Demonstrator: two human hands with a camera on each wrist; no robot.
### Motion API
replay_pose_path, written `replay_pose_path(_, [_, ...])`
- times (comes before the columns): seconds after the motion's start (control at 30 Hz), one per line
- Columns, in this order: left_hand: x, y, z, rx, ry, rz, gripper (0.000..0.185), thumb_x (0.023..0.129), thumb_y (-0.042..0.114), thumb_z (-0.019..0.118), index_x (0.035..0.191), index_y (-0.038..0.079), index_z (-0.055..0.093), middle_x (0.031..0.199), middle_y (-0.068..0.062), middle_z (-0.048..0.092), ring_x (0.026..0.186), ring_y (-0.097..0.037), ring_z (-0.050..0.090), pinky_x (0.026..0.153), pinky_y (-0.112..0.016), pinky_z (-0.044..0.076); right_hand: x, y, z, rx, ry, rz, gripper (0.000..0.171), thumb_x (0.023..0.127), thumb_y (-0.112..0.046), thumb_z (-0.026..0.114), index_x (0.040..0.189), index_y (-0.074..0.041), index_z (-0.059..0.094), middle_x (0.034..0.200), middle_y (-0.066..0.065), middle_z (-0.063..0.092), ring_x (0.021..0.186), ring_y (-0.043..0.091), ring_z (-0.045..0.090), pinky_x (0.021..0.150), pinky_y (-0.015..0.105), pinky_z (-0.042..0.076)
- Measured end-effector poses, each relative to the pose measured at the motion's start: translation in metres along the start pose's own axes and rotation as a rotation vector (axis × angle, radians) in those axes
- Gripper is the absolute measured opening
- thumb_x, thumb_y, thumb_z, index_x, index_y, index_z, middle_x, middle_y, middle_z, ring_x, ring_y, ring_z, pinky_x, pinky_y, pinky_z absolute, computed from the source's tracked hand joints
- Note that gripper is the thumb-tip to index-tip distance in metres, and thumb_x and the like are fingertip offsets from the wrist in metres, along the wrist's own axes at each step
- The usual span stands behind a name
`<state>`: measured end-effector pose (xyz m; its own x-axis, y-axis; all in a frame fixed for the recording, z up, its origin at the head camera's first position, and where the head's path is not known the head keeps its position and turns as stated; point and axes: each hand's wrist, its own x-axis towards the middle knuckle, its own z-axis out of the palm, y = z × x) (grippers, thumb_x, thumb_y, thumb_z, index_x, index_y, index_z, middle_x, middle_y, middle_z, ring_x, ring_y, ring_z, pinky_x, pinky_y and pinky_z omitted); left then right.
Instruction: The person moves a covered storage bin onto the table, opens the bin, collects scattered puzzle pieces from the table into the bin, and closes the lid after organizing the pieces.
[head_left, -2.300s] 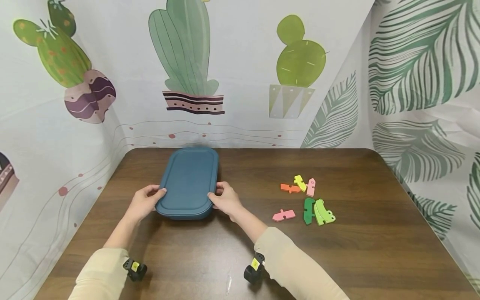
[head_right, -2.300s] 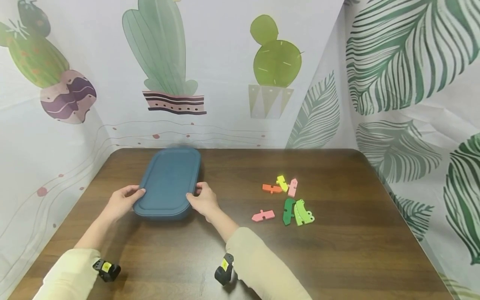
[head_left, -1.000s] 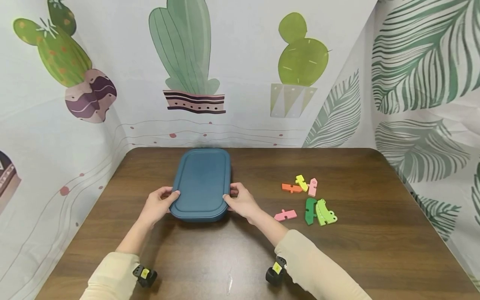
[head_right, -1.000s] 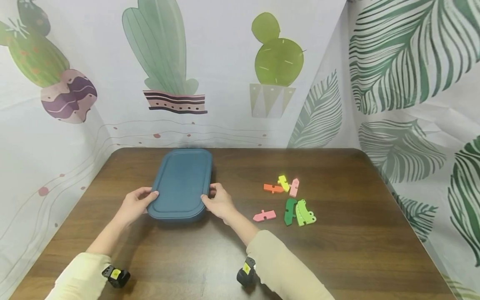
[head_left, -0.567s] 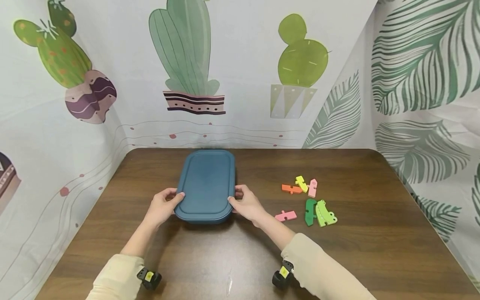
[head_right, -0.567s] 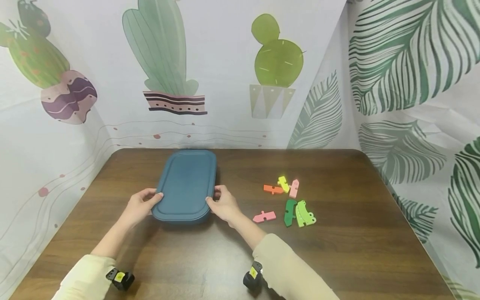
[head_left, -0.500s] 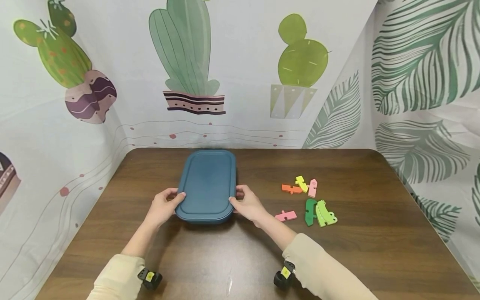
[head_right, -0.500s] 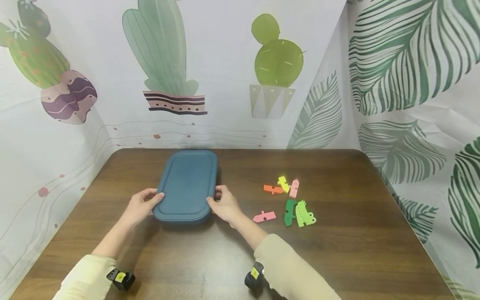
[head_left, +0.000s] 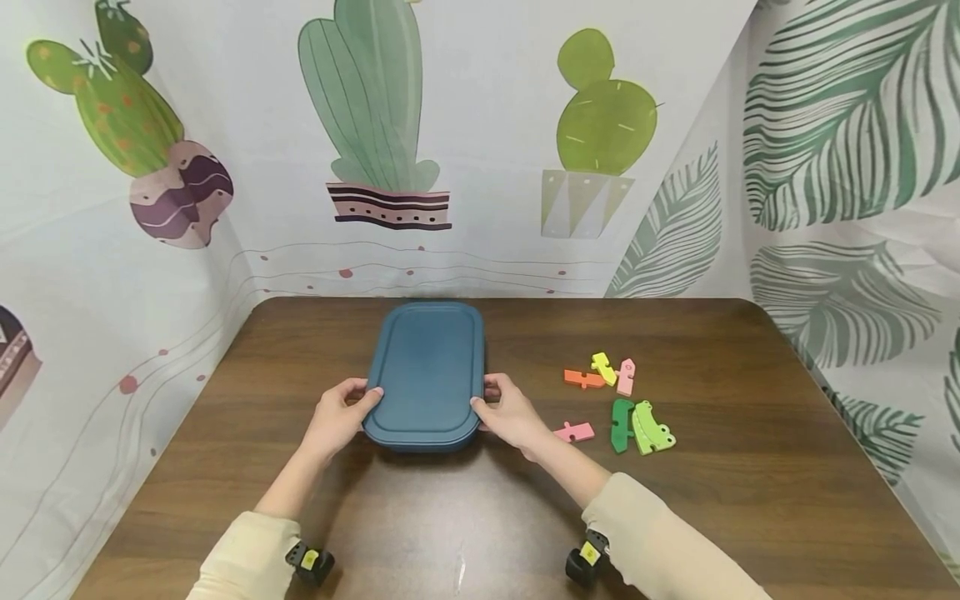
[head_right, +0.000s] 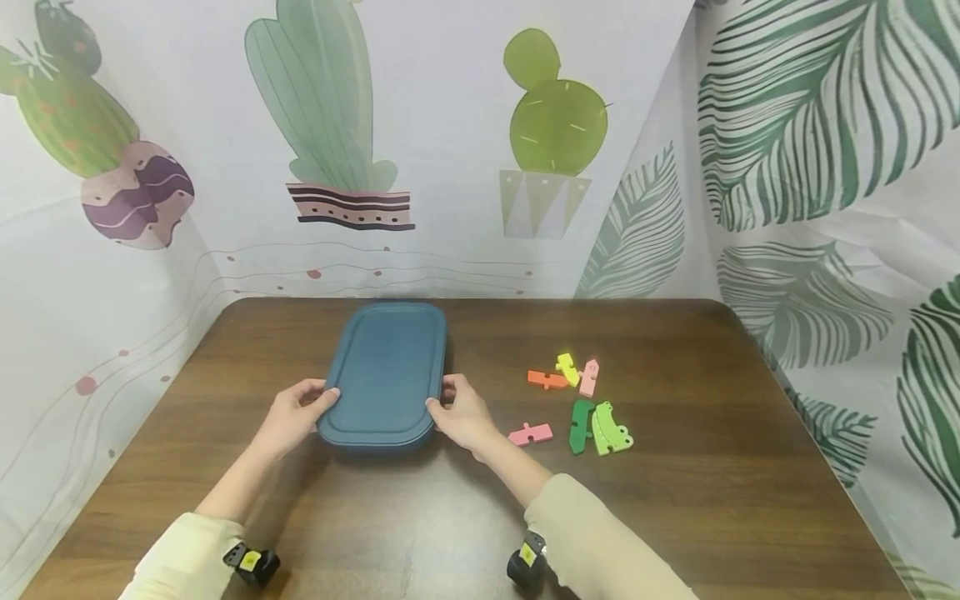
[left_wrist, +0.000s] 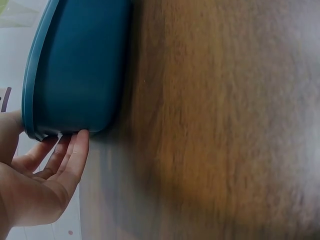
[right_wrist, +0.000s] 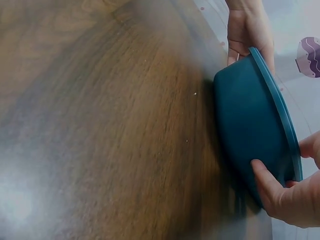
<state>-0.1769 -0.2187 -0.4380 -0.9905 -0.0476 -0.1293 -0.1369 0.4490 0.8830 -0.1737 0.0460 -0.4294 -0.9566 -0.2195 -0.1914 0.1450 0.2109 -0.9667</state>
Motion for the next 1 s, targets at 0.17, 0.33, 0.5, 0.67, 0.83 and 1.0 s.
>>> replay_pose_path(0.17, [-0.001, 0.002, 0.005, 0.006, 0.009, 0.010, 0.040, 0.089, 0.031, 0.060, 0.114, 0.001, 0.057, 0.105, -0.016, 0.058, 0.085, -0.013, 0.059, 0.060, -0.025, 0.053, -0.005, 0.000, -0.006, -0.004, -0.006, 0.011, 0.041, 0.091, -0.009, 0.053, 0.129, 0.001, 0.039, 0.123, 0.023, 0.047, 0.100, 0.027, 0.060, 0.077, 0.036, 0.054])
replay_pose_path(0.33, [-0.002, 0.005, 0.011, 0.014, 0.015, 0.016, 0.039, 0.088, 0.031, 0.061, 0.113, 0.002, 0.058, 0.103, -0.015, 0.059, 0.086, -0.014, 0.060, 0.059, -0.025, 0.053, -0.008, 0.002, -0.011, 0.004, -0.004, 0.009, 0.043, 0.092, -0.009, 0.053, 0.130, 0.002, 0.037, 0.124, 0.024, 0.046, 0.101, 0.028, 0.060, 0.079, 0.039, 0.054])
replay_pose_path(0.5, [-0.004, 0.008, 0.017, 0.028, 0.028, 0.021, 0.037, 0.088, 0.030, 0.061, 0.112, 0.002, 0.059, 0.102, -0.015, 0.060, 0.085, -0.016, 0.060, 0.058, -0.025, 0.051, -0.010, 0.004, -0.015, -0.002, -0.001, 0.015, 0.044, 0.091, -0.009, 0.053, 0.130, 0.002, 0.037, 0.124, 0.024, 0.046, 0.101, 0.028, 0.060, 0.080, 0.040, 0.053])
replay_pose_path(0.67, [-0.005, 0.009, 0.020, 0.034, 0.042, 0.024, 0.036, 0.088, 0.029, 0.061, 0.112, 0.003, 0.060, 0.101, -0.015, 0.060, 0.083, -0.015, 0.060, 0.057, -0.025, 0.050, -0.012, 0.003, -0.018, -0.012, 0.010, 0.037, 0.042, 0.091, -0.009, 0.054, 0.130, 0.000, 0.039, 0.123, 0.022, 0.047, 0.102, 0.027, 0.059, 0.080, 0.039, 0.053])
replay_pose_path(0.83, [-0.006, 0.010, 0.024, 0.035, 0.043, 0.027, 0.034, 0.088, 0.028, 0.061, 0.111, 0.003, 0.060, 0.101, -0.015, 0.061, 0.083, -0.016, 0.061, 0.056, -0.025, 0.050, -0.014, 0.005, -0.021, -0.007, 0.014, 0.047, 0.042, 0.091, -0.009, 0.054, 0.129, 0.000, 0.039, 0.123, 0.021, 0.047, 0.102, 0.026, 0.059, 0.079, 0.037, 0.054])
replay_pose_path(1.0, [-0.008, 0.013, 0.029, 0.034, 0.047, 0.028, 0.034, 0.088, 0.029, 0.061, 0.111, 0.004, 0.061, 0.102, -0.014, 0.062, 0.086, -0.017, 0.062, 0.057, -0.025, 0.051, -0.016, 0.006, -0.025, -0.012, 0.018, 0.041, 0.042, 0.091, -0.008, 0.054, 0.129, 0.000, 0.039, 0.123, 0.022, 0.048, 0.102, 0.027, 0.059, 0.077, 0.036, 0.055])
